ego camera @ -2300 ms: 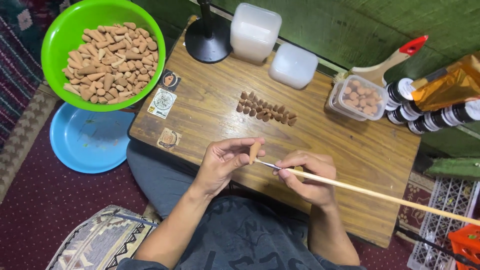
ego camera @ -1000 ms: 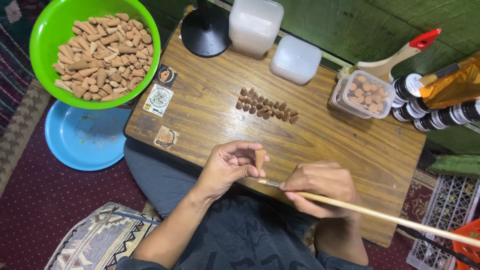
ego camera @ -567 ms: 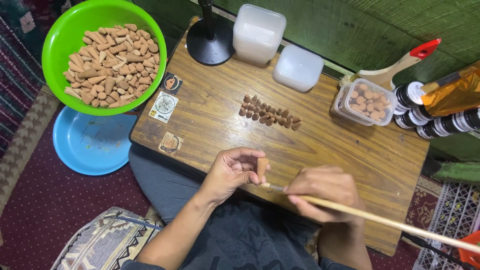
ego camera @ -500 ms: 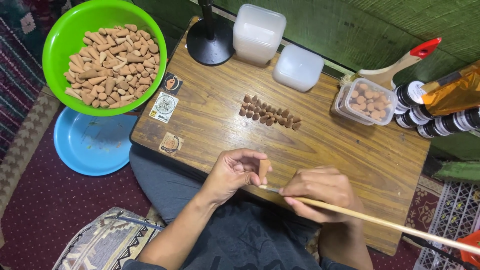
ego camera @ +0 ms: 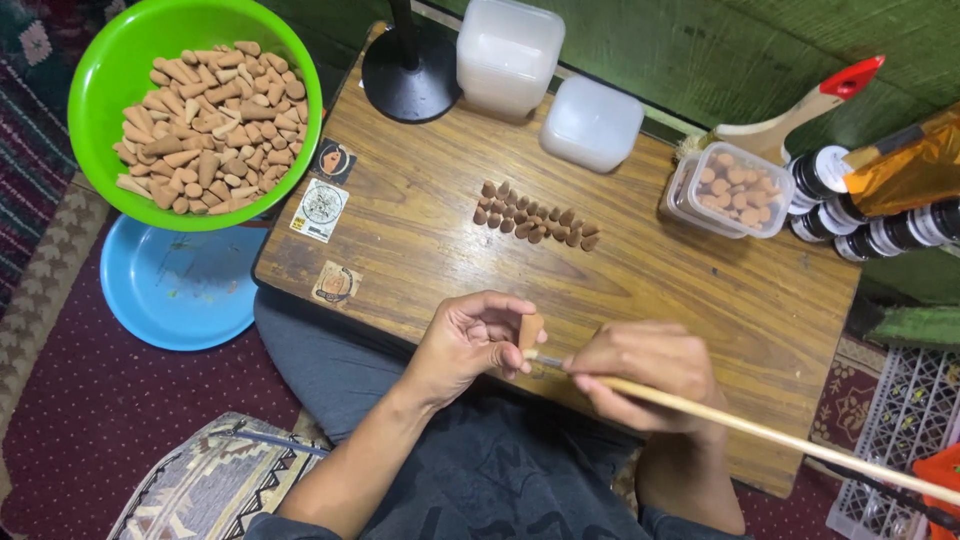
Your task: Painting the tips of incense cones with a brush and arranging them in organized rows on a wooden table.
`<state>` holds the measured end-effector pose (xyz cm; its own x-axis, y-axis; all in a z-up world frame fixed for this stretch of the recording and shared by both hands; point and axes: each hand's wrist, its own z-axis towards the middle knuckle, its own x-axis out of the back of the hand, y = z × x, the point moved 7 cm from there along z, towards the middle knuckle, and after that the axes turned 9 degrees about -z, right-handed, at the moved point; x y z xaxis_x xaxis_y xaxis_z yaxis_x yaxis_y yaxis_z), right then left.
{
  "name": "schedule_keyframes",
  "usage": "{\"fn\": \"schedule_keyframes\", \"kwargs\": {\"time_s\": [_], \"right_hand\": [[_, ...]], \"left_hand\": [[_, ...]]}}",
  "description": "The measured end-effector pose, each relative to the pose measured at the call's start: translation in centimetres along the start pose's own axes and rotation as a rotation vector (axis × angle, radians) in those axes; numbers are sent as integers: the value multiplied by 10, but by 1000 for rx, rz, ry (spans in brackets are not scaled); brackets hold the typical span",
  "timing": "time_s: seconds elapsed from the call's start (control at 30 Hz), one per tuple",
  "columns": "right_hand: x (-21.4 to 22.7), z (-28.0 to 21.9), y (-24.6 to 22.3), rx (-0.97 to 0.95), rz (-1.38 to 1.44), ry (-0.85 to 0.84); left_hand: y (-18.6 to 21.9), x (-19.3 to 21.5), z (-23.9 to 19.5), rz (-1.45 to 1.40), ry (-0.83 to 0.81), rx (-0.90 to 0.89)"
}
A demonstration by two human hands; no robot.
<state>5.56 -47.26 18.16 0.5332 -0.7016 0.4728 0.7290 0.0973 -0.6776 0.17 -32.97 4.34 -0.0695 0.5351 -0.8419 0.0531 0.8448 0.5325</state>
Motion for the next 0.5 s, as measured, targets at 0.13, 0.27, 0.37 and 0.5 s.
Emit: {"fn": "schedule_keyframes", "kwargs": {"time_s": [0.13, 0.27, 0.37, 0.5], "right_hand": [[15, -20, 16, -30, -55, 93], [10, 2, -8, -23, -29, 35], [2, 2, -10, 10, -9, 2], [16, -15, 16, -42, -86, 88]], "left_hand": [[8, -8, 2, 5, -2, -9], [5, -5, 4, 19, -31, -14], [2, -7, 2, 9, -37, -6], [3, -4, 3, 5, -50, -12]]}}
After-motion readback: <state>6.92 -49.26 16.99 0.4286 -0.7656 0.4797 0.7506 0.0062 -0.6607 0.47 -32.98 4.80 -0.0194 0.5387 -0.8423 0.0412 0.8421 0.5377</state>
